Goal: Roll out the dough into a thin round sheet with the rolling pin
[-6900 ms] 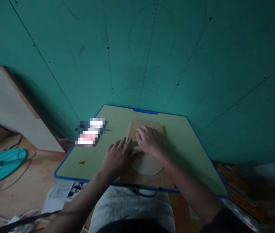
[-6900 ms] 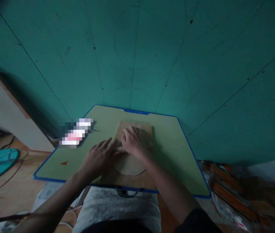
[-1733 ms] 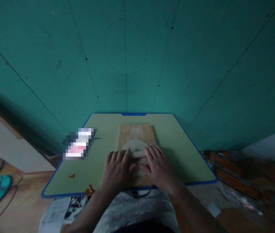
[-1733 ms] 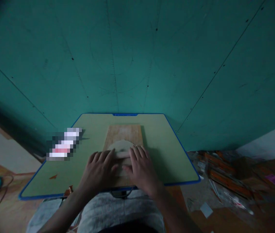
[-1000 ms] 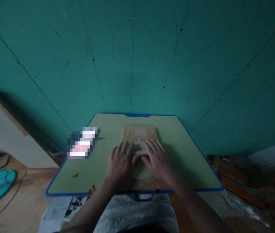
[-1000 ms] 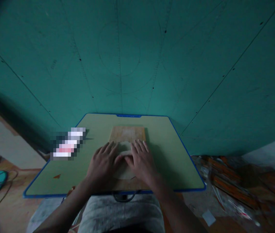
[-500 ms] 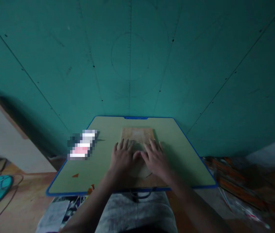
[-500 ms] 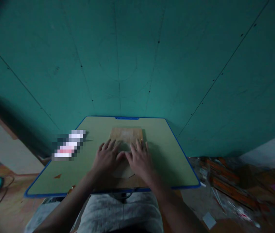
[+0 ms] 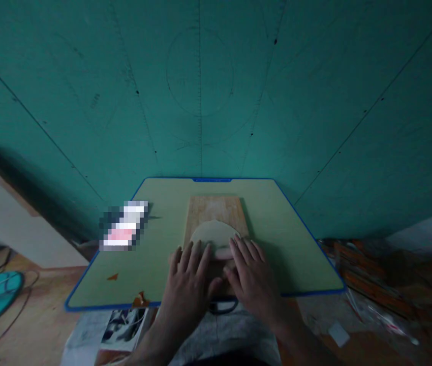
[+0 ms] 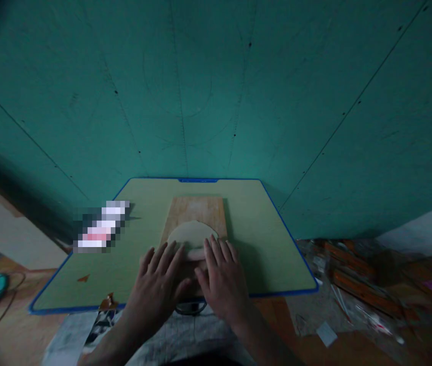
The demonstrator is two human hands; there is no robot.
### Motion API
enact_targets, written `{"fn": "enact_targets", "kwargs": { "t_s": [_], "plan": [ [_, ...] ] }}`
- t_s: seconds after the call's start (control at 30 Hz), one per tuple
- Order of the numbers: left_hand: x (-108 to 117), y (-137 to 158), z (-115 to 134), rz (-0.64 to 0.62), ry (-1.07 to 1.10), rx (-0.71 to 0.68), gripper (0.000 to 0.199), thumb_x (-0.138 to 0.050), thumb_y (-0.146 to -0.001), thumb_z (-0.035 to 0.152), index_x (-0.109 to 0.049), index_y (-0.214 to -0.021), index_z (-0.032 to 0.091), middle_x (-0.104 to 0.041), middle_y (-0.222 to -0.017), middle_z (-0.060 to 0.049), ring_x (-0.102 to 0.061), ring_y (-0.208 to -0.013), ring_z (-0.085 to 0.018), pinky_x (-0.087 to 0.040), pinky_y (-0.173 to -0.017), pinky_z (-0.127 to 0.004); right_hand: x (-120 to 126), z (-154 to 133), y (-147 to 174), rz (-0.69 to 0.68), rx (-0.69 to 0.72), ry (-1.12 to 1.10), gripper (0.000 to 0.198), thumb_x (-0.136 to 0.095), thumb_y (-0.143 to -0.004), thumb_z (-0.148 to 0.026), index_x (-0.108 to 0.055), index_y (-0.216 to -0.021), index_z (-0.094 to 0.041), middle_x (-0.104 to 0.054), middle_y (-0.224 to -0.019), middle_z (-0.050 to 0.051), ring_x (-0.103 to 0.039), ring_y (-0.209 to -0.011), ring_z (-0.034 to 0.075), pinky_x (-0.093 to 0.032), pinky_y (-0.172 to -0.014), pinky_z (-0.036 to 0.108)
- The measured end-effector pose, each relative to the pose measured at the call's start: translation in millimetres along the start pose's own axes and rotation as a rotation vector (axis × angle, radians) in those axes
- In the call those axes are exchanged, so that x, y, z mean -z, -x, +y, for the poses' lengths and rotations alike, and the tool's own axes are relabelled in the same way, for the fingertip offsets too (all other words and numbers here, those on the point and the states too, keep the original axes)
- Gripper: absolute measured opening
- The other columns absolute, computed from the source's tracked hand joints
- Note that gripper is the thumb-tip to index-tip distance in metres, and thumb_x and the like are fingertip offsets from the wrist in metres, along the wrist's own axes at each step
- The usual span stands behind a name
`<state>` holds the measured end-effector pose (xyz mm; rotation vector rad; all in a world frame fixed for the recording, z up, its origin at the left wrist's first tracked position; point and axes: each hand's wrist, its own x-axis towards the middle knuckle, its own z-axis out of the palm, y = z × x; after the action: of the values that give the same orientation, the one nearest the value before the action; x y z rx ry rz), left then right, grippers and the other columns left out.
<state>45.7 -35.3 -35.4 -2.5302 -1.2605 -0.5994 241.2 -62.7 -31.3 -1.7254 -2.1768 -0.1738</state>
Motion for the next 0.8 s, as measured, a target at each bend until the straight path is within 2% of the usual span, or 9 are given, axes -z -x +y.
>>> {"fn": "enact_targets", "kwargs": {
  "t_s": [0.07,0.13,0.27,0.4,0.53,0.67,0.8],
  "plan": [
    [3,9,1,0.008,0.003,-0.042,0.06,-0.047,-0.099,0.051,-0.05,-0.145,0.013,-0.053,-0.149,-0.019,-0.046,-0.139,-0.037,-0.034,-0.114,-0.056,2,0,14,0.01,0.041,0.002,0.059,-0.043,-0.099,-0.033,-0.039,-0.153,-0.009,-0.042,-0.158,0.017,-0.04,-0.143,0.032,-0.034,-0.116,0.052],
    [1,-2,-2,-0.012,0.011,-0.037,0.06,-0.045,-0.1,0.052,-0.051,-0.144,0.012,-0.052,-0.149,-0.02,-0.044,-0.14,-0.037,-0.033,-0.115,-0.056,3,4,6,-0.009,0.059,-0.002,0.058,-0.041,-0.1,-0.032,-0.039,-0.153,-0.009,-0.043,-0.157,0.017,-0.039,-0.144,0.031,-0.033,-0.117,0.052],
    [-14,-61,-17,-0.127,0.002,0.093,0.054,-0.04,-0.102,0.049,-0.057,-0.14,0.014,-0.055,-0.146,-0.02,-0.047,-0.138,-0.039,-0.039,-0.11,-0.056,-1,22,-53,-0.103,-0.001,0.0,0.053,-0.035,-0.103,-0.036,-0.048,-0.148,-0.01,-0.05,-0.152,0.018,-0.046,-0.14,0.029,-0.032,-0.119,0.049],
    [-30,-121,-35,-0.269,0.014,0.205,0.051,-0.037,-0.103,0.047,-0.059,-0.138,0.017,-0.055,-0.146,-0.019,-0.044,-0.141,-0.038,-0.036,-0.11,-0.059,-9,42,-120,-0.239,-0.122,0.016,0.055,-0.036,-0.104,-0.045,-0.05,-0.147,-0.015,-0.044,-0.156,0.018,-0.043,-0.142,0.032,-0.031,-0.117,0.05],
    [-38,-148,-49,-0.294,0.02,0.229,0.047,-0.04,-0.103,0.046,-0.059,-0.137,0.021,-0.058,-0.144,-0.018,-0.049,-0.137,-0.036,-0.041,-0.106,-0.058,-13,53,-155,-0.334,-0.175,-0.01,0.055,-0.035,-0.105,-0.045,-0.047,-0.149,-0.014,-0.044,-0.156,0.019,-0.042,-0.143,0.031,-0.032,-0.116,0.048],
    [-31,-139,-43,-0.283,0.008,0.254,0.051,-0.043,-0.102,0.047,-0.058,-0.139,0.016,-0.053,-0.147,-0.022,-0.046,-0.14,-0.038,-0.04,-0.108,-0.058,-8,47,-144,-0.3,-0.153,-0.003,0.054,-0.038,-0.104,-0.043,-0.048,-0.148,-0.014,-0.043,-0.157,0.018,-0.039,-0.145,0.03,-0.027,-0.119,0.048],
    [-12,-86,-20,-0.204,-0.013,0.2,0.047,-0.039,-0.103,0.042,-0.062,-0.135,0.015,-0.054,-0.147,-0.02,-0.048,-0.139,-0.039,-0.04,-0.11,-0.056,0,25,-83,-0.179,-0.074,0.022,0.057,-0.037,-0.104,-0.043,-0.047,-0.149,-0.009,-0.042,-0.157,0.019,-0.035,-0.147,0.032,-0.023,-0.122,0.05]
  ]
}}
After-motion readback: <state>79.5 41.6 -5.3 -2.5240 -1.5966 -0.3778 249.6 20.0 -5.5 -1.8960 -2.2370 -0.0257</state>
